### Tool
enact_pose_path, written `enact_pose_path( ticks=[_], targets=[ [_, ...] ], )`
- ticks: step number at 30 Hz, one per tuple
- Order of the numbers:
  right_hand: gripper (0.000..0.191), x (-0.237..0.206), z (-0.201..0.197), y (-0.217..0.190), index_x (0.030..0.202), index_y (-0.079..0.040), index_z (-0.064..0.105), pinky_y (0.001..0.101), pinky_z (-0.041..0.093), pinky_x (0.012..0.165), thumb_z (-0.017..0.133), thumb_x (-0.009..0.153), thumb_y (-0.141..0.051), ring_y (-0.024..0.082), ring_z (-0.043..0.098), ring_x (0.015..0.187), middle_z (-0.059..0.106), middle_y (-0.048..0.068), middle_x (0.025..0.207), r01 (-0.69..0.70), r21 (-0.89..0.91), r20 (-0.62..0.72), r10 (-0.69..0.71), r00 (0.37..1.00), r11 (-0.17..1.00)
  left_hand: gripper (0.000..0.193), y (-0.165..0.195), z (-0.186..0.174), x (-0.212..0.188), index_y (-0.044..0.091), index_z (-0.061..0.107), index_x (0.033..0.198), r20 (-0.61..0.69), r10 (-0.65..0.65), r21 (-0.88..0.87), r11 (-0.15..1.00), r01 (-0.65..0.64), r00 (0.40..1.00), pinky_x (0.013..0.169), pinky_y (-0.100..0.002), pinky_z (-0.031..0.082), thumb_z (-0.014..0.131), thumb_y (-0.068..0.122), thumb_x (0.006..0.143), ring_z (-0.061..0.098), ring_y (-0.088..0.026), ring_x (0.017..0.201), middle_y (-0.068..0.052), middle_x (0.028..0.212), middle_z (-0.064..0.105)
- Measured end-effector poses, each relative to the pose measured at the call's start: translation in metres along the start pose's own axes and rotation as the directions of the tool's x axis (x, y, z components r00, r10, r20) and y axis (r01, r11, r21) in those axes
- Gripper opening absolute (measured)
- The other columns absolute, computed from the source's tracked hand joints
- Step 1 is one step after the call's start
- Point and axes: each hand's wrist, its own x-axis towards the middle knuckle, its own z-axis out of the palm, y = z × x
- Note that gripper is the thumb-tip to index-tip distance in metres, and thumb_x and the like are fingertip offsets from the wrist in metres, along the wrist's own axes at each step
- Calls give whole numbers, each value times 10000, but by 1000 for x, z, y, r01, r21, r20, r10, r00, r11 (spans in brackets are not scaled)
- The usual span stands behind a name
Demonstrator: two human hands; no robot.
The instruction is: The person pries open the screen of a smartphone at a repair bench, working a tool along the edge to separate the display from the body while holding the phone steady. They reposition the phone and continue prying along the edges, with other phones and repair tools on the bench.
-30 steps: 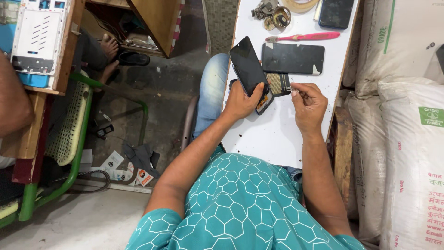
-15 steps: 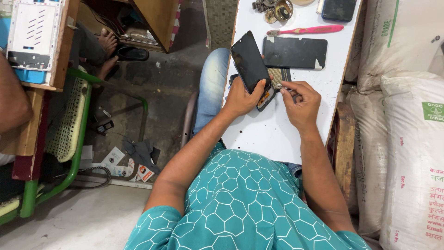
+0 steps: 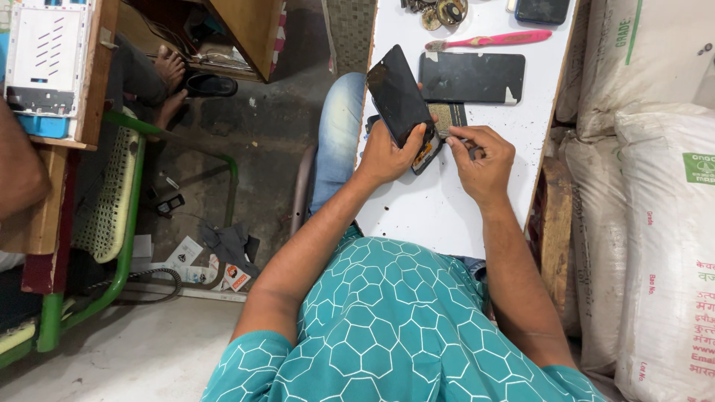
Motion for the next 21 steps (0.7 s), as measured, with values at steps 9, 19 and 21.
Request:
enact_pose_path(
  ticks=[9,19,21],
  targets=[
    [132,1,3,-4,1050,-26,780,203,469,570,818,924,-10,74,650,708,761,93,956,3,-41,-19,-4,1000,999,224,2,0,0,-21,704,1162,5,-8,-15,1000,8,1000,825,-314,592,601,103,1008,730,-142,903,-104,1030,781],
    [104,2,6,-8,1027,-17,774,211,465,585,815,936,13,77,621,702,754,97,968,95,-108,-48,-101,994,990,214,4,-1,1,-17,716,1152,13,9,6,1000,-9,1000,819,-313,584,608,104,1012,719,-132,882,-98,993,782],
    [105,2,6,-9,1034,-20,766,216,483,603,804,945,20,85,631,718,744,93,981,129,-127,-41,-136,990,983,212,4,-1,1,-20,718,1148,14,-4,5,1000,4,1000,815,-313,585,611,103,1012,720,-133,876,-99,988,785]
  ],
)
